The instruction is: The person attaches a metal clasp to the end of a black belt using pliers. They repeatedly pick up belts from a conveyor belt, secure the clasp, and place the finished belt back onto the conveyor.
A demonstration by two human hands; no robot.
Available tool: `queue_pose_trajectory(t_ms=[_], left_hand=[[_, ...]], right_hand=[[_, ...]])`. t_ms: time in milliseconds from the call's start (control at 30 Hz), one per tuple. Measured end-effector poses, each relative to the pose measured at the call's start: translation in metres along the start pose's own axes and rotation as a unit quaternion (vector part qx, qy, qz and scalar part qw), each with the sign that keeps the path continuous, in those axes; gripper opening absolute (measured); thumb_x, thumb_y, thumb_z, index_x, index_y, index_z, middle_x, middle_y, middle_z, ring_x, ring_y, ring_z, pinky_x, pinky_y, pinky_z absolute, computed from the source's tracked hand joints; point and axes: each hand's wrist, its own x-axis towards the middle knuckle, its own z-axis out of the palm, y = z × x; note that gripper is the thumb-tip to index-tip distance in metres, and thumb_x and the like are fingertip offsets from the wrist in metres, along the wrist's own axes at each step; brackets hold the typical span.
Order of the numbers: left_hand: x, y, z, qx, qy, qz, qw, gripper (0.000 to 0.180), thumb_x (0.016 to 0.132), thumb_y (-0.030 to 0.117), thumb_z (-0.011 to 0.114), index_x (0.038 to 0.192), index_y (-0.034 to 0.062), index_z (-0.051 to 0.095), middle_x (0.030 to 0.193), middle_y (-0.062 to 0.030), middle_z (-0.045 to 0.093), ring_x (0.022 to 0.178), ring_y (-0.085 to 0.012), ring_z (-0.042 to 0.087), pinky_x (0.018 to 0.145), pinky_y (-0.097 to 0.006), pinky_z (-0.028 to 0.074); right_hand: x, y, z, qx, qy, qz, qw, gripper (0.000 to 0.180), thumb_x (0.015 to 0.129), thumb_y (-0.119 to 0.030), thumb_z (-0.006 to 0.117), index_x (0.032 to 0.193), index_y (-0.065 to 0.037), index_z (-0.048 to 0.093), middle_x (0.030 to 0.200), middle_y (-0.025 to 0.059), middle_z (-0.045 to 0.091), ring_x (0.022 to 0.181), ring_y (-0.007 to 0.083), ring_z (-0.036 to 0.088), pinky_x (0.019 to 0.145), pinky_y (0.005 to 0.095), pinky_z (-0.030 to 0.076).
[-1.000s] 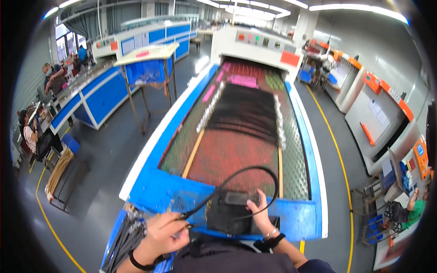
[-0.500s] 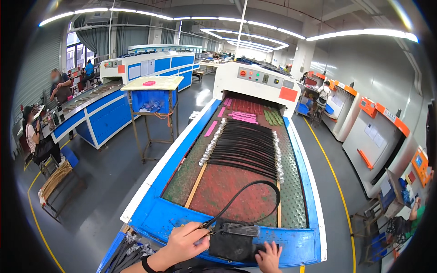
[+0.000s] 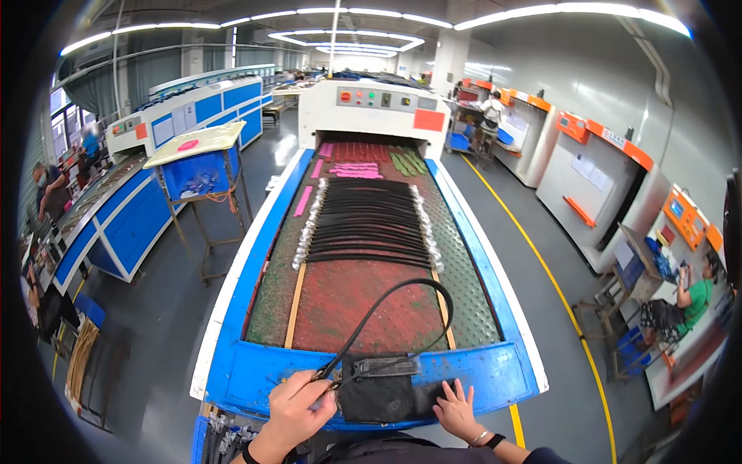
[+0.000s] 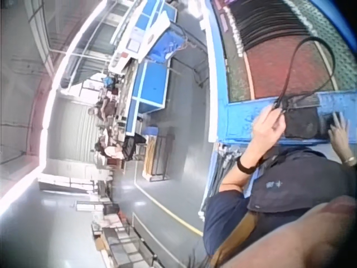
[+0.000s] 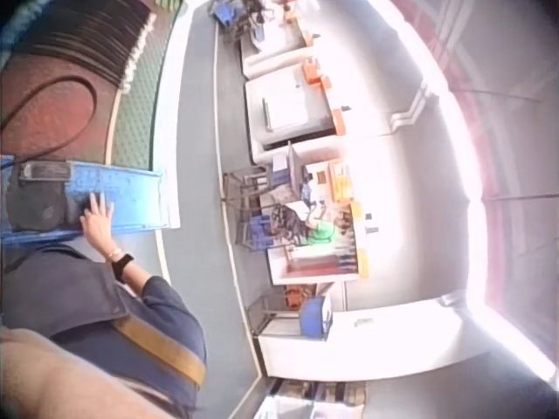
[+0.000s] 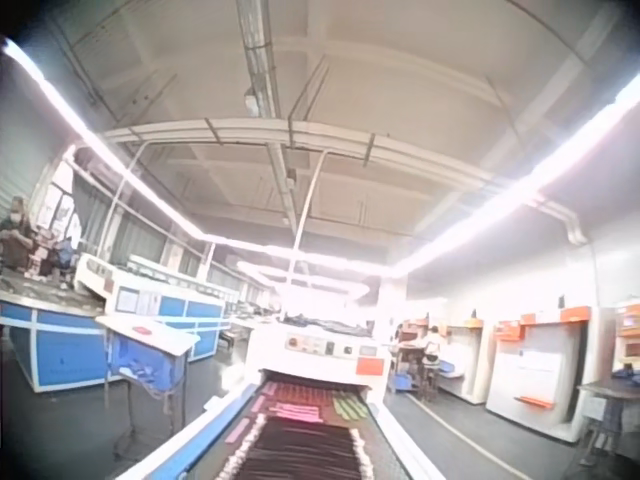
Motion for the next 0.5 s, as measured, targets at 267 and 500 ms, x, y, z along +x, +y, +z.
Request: queue_pose_trajectory(t_ms=[267, 500], left_hand=[[0.012, 0.002, -0.006, 0.071, -0.054, 0.086, 0.992, 0.026, 0.061, 0.006, 0.070, 0.085, 0.0042, 0.061, 0.087, -0.0096, 0.058, 0.065, -0.0219, 0.058, 0.052, -0.030, 0.046], [0.029, 0.021, -0.004, 0.084, -0.101, 0.188, 0.973, 0.027, 0.061, 0.009, 0.069, 0.086, 0.0030, 0.061, 0.093, -0.0092, 0.056, 0.058, -0.0157, 0.052, 0.049, -0.026, 0.042]], right_hand=[[0.040, -0.031, -0.136, 0.146, 0.184, 0.003, 0.972, 0.019, 0.082, -0.021, 0.057, 0.091, -0.009, 0.069, 0.125, 0.0129, 0.051, 0.127, 0.0374, 0.031, 0.106, 0.0556, 0.012], [0.053, -0.101, -0.206, 0.083, 0.256, -0.272, 0.924, 0.035, 0.086, -0.037, 0.051, 0.105, -0.014, 0.067, 0.128, 0.0087, 0.050, 0.130, 0.0388, 0.025, 0.108, 0.0525, 0.003]])
